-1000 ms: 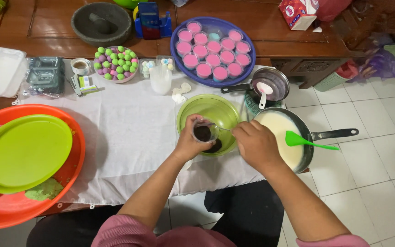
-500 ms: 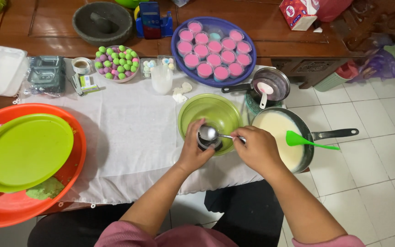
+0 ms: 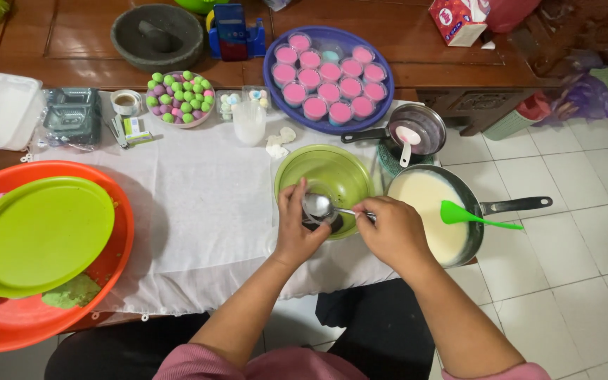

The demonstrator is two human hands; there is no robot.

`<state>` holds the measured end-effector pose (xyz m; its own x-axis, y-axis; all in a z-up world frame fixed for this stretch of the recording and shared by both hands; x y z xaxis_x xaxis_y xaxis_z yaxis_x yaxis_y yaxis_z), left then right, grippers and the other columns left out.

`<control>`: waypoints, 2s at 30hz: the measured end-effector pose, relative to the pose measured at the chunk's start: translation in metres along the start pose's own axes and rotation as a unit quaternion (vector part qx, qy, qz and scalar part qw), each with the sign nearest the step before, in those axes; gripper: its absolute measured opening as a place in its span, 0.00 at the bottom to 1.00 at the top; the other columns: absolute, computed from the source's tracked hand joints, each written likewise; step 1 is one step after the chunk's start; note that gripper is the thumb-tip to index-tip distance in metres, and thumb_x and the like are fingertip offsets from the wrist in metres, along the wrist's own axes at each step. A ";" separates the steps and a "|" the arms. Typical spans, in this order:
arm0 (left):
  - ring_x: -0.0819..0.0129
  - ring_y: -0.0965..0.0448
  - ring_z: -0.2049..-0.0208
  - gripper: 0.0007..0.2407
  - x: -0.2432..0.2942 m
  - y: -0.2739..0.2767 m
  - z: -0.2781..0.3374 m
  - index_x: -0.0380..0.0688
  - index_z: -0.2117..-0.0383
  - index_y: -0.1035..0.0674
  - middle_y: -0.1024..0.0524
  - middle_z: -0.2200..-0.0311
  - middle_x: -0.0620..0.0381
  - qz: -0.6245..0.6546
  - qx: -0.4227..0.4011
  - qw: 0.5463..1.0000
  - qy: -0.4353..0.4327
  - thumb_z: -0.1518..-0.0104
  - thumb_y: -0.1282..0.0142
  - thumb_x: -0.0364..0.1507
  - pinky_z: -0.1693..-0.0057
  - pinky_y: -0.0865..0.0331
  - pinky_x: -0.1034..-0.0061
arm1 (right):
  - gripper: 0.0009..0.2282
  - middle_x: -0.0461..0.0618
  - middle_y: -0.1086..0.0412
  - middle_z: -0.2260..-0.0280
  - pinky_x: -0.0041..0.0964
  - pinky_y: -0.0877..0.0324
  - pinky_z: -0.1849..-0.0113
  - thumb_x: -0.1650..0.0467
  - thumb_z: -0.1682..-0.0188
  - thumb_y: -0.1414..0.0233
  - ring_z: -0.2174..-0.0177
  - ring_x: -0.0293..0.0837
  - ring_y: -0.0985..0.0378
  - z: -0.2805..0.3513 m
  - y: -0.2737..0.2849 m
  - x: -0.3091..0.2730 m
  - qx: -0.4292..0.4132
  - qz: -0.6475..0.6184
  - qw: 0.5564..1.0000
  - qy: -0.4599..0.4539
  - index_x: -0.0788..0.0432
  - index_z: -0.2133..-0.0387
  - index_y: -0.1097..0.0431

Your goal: Preparing dessert ingredients by mixing liquids in bowls and pans and handling small molds.

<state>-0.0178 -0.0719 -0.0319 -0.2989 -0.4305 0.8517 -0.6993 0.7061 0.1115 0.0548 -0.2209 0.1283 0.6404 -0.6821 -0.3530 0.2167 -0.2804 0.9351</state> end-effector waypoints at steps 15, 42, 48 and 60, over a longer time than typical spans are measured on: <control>0.64 0.25 0.53 0.41 -0.007 0.049 -0.058 0.55 0.33 0.48 0.28 0.52 0.53 0.439 -0.027 0.859 0.262 0.56 0.35 0.27 0.45 0.21 0.57 | 0.10 0.47 0.20 0.67 0.49 0.27 0.57 0.66 0.56 0.46 0.59 0.53 0.19 -0.032 -0.024 0.086 0.001 -0.103 0.979 -0.176 0.46 0.64 0.19; 0.58 0.21 0.49 0.42 0.034 0.026 -0.021 0.44 0.38 0.31 0.23 0.53 0.45 0.164 -0.221 0.938 0.210 0.69 0.25 0.14 0.38 0.31 0.64 | 0.11 0.51 0.25 0.66 0.53 0.48 0.48 0.74 0.47 0.55 0.59 0.50 0.24 0.043 -0.029 0.334 -0.019 0.325 0.937 -0.124 0.55 0.59 0.25; 0.56 0.22 0.49 0.44 0.053 0.022 -0.015 0.41 0.39 0.30 0.25 0.53 0.44 0.193 -0.229 0.917 0.263 0.72 0.22 0.17 0.37 0.33 0.61 | 0.18 0.62 0.25 0.62 0.52 0.33 0.54 0.77 0.45 0.61 0.58 0.59 0.23 0.054 0.015 0.290 -0.072 0.285 0.949 -0.118 0.54 0.45 0.30; 0.52 0.23 0.43 0.43 0.068 0.037 -0.013 0.40 0.38 0.34 0.24 0.47 0.40 0.043 -0.253 0.918 0.300 0.68 0.21 0.22 0.40 0.30 0.63 | 0.12 0.67 0.22 0.65 0.54 0.25 0.59 0.70 0.47 0.53 0.61 0.63 0.18 0.063 0.033 0.237 -0.130 0.146 0.948 -0.251 0.57 0.59 0.20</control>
<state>-0.0555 -0.0676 0.0369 0.1795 -0.0797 0.9805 -0.2521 0.9597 0.1242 0.1672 -0.4346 0.0730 0.2843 -0.9586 0.0132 0.2998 0.1020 0.9485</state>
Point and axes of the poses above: each hand's wrist, its own z-axis away from the middle knuckle, its own y-axis out of the back of the hand, x = y × z, the point moved 1 cm from there along -z, towards the middle knuckle
